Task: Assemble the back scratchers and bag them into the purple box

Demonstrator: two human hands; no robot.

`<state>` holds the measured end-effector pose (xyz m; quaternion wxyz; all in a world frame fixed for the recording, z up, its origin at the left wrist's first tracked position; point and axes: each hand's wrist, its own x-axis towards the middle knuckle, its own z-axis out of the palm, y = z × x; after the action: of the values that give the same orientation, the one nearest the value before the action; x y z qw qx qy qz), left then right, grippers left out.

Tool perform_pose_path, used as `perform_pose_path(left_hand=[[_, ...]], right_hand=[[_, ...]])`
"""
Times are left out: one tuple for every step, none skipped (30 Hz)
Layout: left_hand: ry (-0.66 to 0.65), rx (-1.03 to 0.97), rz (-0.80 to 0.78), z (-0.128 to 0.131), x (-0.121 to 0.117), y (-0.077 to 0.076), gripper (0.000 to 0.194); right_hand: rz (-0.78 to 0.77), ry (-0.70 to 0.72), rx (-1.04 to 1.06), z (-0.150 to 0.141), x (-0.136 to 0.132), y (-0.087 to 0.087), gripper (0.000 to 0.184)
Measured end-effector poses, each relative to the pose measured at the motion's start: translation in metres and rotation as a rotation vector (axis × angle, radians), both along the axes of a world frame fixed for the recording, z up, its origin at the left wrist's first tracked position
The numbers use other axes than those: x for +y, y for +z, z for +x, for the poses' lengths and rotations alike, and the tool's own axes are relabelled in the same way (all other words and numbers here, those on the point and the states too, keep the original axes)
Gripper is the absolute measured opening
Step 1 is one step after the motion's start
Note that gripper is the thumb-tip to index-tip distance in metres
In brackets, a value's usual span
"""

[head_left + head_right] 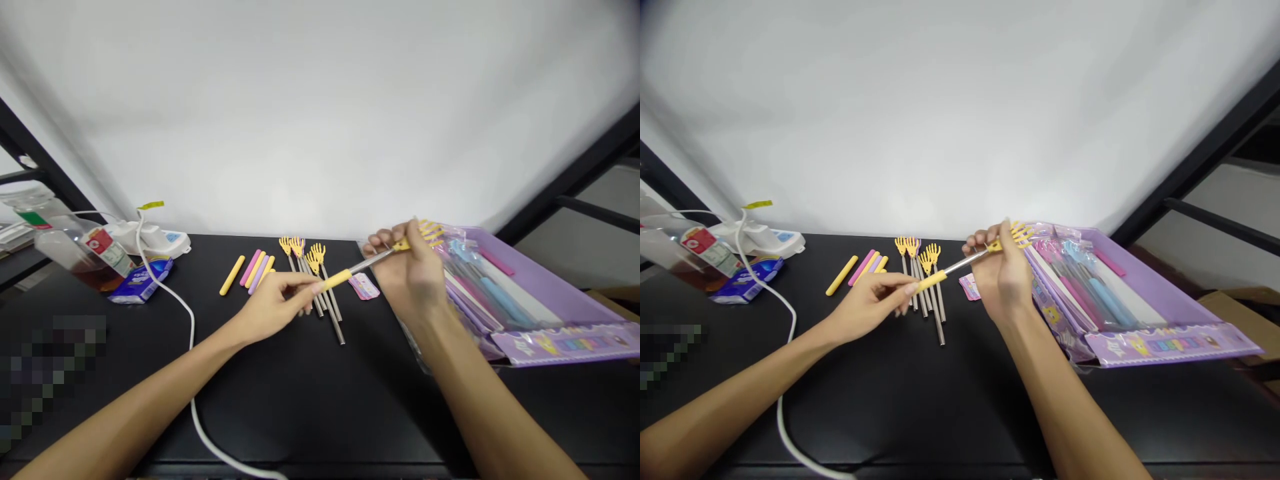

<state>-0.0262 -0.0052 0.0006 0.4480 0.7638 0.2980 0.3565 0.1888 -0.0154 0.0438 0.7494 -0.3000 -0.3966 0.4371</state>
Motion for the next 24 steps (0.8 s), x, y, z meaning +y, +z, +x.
perform_pose_path(left_hand=[[0.037, -0.029, -0.018, -0.003, 0.003, 0.001, 0.035], [0.073, -0.057, -0.031, -0.006, 0.006, 0.003, 0.035], [0.100, -0.085, -0.047, -0.010, 0.010, 0.004, 0.033], [0.117, -0.114, -0.068, -0.014, 0.014, 0.005, 0.030], [0.116, -0.132, -0.093, -0.018, 0.017, 0.006, 0.027], [0.102, -0.139, -0.119, -0.022, 0.019, 0.007, 0.027], [0.078, -0.137, -0.146, -0.025, 0.021, 0.009, 0.029], [0.044, -0.129, -0.178, -0.027, 0.022, 0.010, 0.031], [0.002, -0.117, -0.217, -0.029, 0.022, 0.011, 0.033], [-0.043, -0.114, -0.261, -0.030, 0.022, 0.013, 0.036], [-0.089, -0.120, -0.309, -0.031, 0.022, 0.015, 0.040], [-0.133, -0.132, -0.357, -0.031, 0.021, 0.016, 0.046], [-0.173, -0.148, -0.403, -0.032, 0.021, 0.018, 0.053], [-0.206, -0.164, -0.444, -0.033, 0.022, 0.019, 0.060], [-0.227, -0.185, -0.477, -0.033, 0.023, 0.019, 0.066], [-0.238, -0.208, -0.503, -0.034, 0.024, 0.019, 0.071], [-0.241, -0.232, -0.522, -0.034, 0.025, 0.018, 0.076], [-0.238, -0.262, -0.534, -0.034, 0.026, 0.017, 0.080], [-0.234, -0.295, -0.548, -0.034, 0.027, 0.016, 0.083], [-0.229, -0.328, -0.563, -0.034, 0.028, 0.014, 0.086], [-0.223, -0.357, -0.581, -0.033, 0.028, 0.013, 0.088], [-0.213, -0.377, -0.597, -0.032, 0.027, 0.012, 0.089], [-0.187, -0.395, -0.607, -0.031, 0.027, 0.011, 0.089], [-0.143, -0.413, -0.608, -0.030, 0.026, 0.011, 0.088]], right_hand=[[-0.050, 0.009, -0.035, 0.005, 0.002, -0.003, 0.044], [-0.101, 0.013, -0.086, 0.012, 0.004, -0.005, 0.038], [-0.154, 0.016, -0.159, 0.019, 0.004, -0.007, 0.033], [-0.205, 0.027, -0.259, 0.028, 0.004, -0.008, 0.029], [-0.250, 0.049, -0.383, 0.036, 0.002, -0.009, 0.029], [-0.283, 0.090, -0.522, 0.043, 0.000, -0.009, 0.030], [-0.304, 0.150, -0.661, 0.049, -0.002, -0.010, 0.030], [-0.318, 0.223, -0.787, 0.052, -0.004, -0.010, 0.029], [-0.328, 0.306, -0.892, 0.054, -0.006, -0.011, 0.027], [-0.338, 0.386, -0.968, 0.055, -0.007, -0.011, 0.025], [-0.347, 0.456, -1.020, 0.055, -0.008, -0.011, 0.023], [-0.350, 0.504, -1.053, 0.053, -0.009, -0.011, 0.022], [-0.344, 0.527, -1.075, 0.052, -0.010, -0.010, 0.021], [-0.331, 0.529, -1.087, 0.050, -0.010, -0.009, 0.022], [-0.315, 0.516, -1.097, 0.049, -0.010, -0.008, 0.022], [-0.301, 0.494, -1.103, 0.048, -0.011, -0.007, 0.023], [-0.286, 0.472, -1.105, 0.048, -0.011, -0.006, 0.024], [-0.267, 0.456, -1.105, 0.047, -0.011, -0.006, 0.025], [-0.244, 0.451, -1.105, 0.047, -0.011, -0.006, 0.026], [-0.216, 0.448, -1.101, 0.046, -0.011, -0.007, 0.026], [-0.185, 0.443, -1.095, 0.045, -0.011, -0.008, 0.025], [-0.159, 0.434, -1.090, 0.043, -0.011, -0.010, 0.025], [-0.139, 0.424, -1.087, 0.042, -0.011, -0.012, 0.026], [-0.126, 0.414, -1.087, 0.039, -0.011, -0.015, 0.027]])
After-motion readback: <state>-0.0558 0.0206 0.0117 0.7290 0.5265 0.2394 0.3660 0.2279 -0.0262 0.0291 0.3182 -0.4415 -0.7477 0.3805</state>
